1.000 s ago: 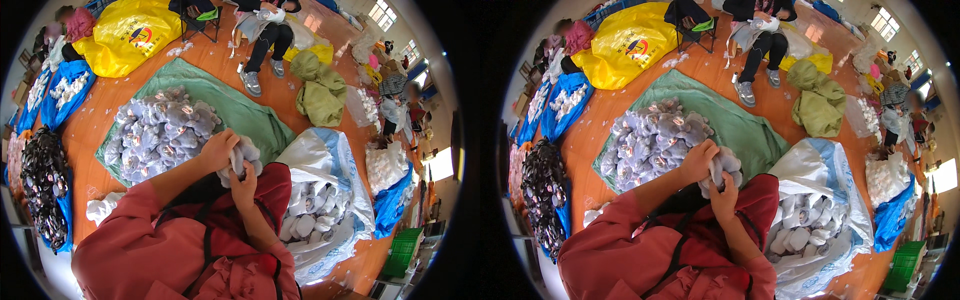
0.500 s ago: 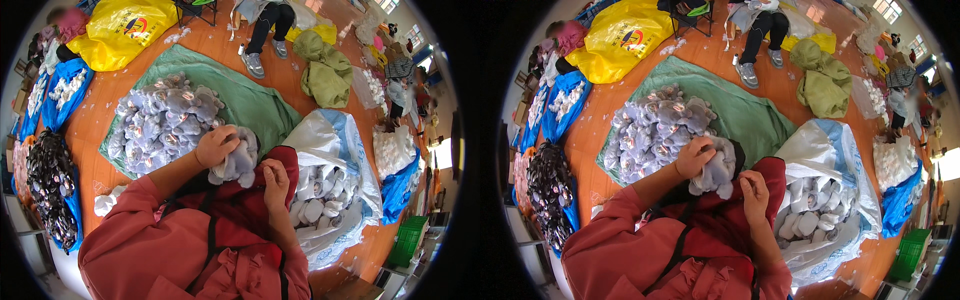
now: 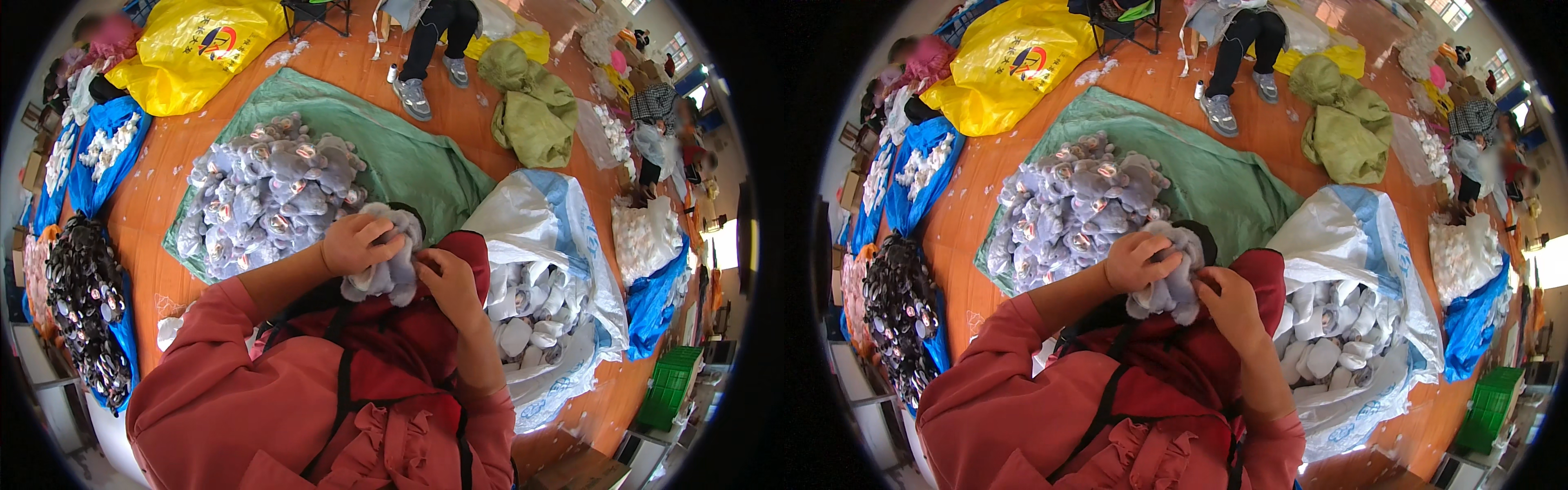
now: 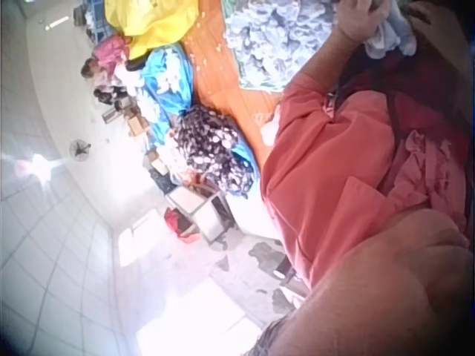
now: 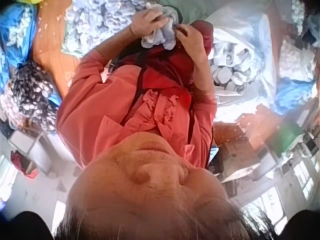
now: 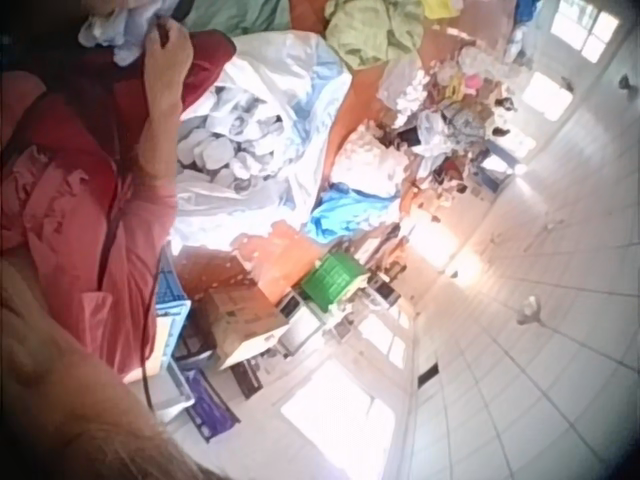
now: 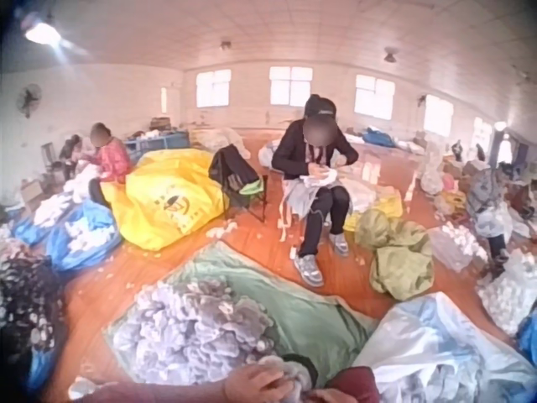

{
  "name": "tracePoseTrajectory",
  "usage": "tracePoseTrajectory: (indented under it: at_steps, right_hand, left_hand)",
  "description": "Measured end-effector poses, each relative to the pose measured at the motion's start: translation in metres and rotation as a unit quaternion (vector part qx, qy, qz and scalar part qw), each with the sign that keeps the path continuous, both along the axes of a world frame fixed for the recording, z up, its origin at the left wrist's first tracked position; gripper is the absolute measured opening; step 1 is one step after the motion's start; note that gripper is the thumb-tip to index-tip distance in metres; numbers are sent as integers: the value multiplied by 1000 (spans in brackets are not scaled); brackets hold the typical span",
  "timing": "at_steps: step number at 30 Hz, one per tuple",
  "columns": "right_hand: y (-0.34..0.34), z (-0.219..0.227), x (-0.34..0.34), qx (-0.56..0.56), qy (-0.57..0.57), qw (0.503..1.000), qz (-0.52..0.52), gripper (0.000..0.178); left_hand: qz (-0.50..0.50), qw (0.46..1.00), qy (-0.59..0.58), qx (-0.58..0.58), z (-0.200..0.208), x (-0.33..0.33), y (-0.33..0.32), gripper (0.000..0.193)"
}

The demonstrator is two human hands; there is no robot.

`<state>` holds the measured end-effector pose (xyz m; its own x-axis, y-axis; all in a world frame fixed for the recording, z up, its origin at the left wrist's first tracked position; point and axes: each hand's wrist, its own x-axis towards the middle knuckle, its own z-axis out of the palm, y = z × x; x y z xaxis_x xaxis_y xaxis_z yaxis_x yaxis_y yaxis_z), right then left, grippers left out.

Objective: The person sits on the floor and repeatedly stuffs white filling into grey plush toy shells by hand. They then place the finished stuffed toys onto a growing pile on a green mat.

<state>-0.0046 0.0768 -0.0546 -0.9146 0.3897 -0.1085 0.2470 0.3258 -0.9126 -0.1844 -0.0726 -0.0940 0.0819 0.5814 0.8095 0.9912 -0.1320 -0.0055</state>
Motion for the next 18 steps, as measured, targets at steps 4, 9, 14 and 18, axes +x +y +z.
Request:
tracePoseTrajectory:
  at_steps: [4, 9, 14, 18]
  right_hand:
    - [7, 5, -4, 13, -39, 997, 70, 15]
    - [10, 4, -2, 48, -77, 993, 69, 18]
    - [7, -8, 6, -77, -27, 997, -16, 17]
    - [1, -17, 15, -133, -12, 990, -44, 20]
  left_hand:
    - [-9, 999, 51, 4, 3, 4, 3, 27]
    - [-18, 998, 57, -8, 9, 3, 5, 27]
    - [-33, 998, 45, -21, 9, -1, 3, 26]
    - [-52, 998, 36, -9, -4, -5, 3, 23]
